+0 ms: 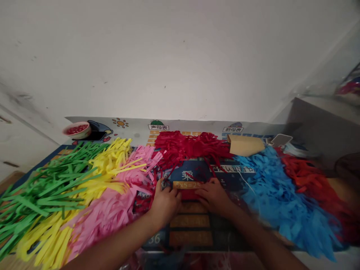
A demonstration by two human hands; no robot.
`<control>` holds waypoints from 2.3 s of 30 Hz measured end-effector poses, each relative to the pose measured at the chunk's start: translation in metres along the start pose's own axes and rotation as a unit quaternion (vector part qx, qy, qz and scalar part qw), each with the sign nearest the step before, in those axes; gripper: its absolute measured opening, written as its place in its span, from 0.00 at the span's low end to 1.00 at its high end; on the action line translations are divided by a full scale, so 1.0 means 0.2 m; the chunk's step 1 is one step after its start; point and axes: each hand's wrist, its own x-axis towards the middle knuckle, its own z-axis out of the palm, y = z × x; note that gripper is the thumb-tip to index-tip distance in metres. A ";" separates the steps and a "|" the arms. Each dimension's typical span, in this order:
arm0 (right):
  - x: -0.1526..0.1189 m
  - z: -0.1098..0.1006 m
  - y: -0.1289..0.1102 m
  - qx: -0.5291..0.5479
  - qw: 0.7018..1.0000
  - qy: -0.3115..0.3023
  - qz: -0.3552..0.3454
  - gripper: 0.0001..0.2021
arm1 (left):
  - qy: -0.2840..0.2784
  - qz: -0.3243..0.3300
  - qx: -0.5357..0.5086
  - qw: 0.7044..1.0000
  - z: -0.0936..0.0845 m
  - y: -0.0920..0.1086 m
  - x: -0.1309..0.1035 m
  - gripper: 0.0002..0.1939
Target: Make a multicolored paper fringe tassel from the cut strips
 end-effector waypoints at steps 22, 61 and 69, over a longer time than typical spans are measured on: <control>0.10 0.07 -0.01 0.003 0.974 0.011 0.227 0.10 | -0.030 -0.119 -0.130 0.984 0.02 -0.14 0.04 0.13; 0.08 0.04 0.04 -0.026 0.992 -0.023 0.122 0.06 | 0.095 -0.006 -0.173 0.980 0.06 -0.19 0.01 0.08; 0.19 0.03 0.05 -0.016 0.979 -0.051 0.198 0.08 | 0.036 -0.064 -0.134 0.988 0.07 -0.17 0.07 0.06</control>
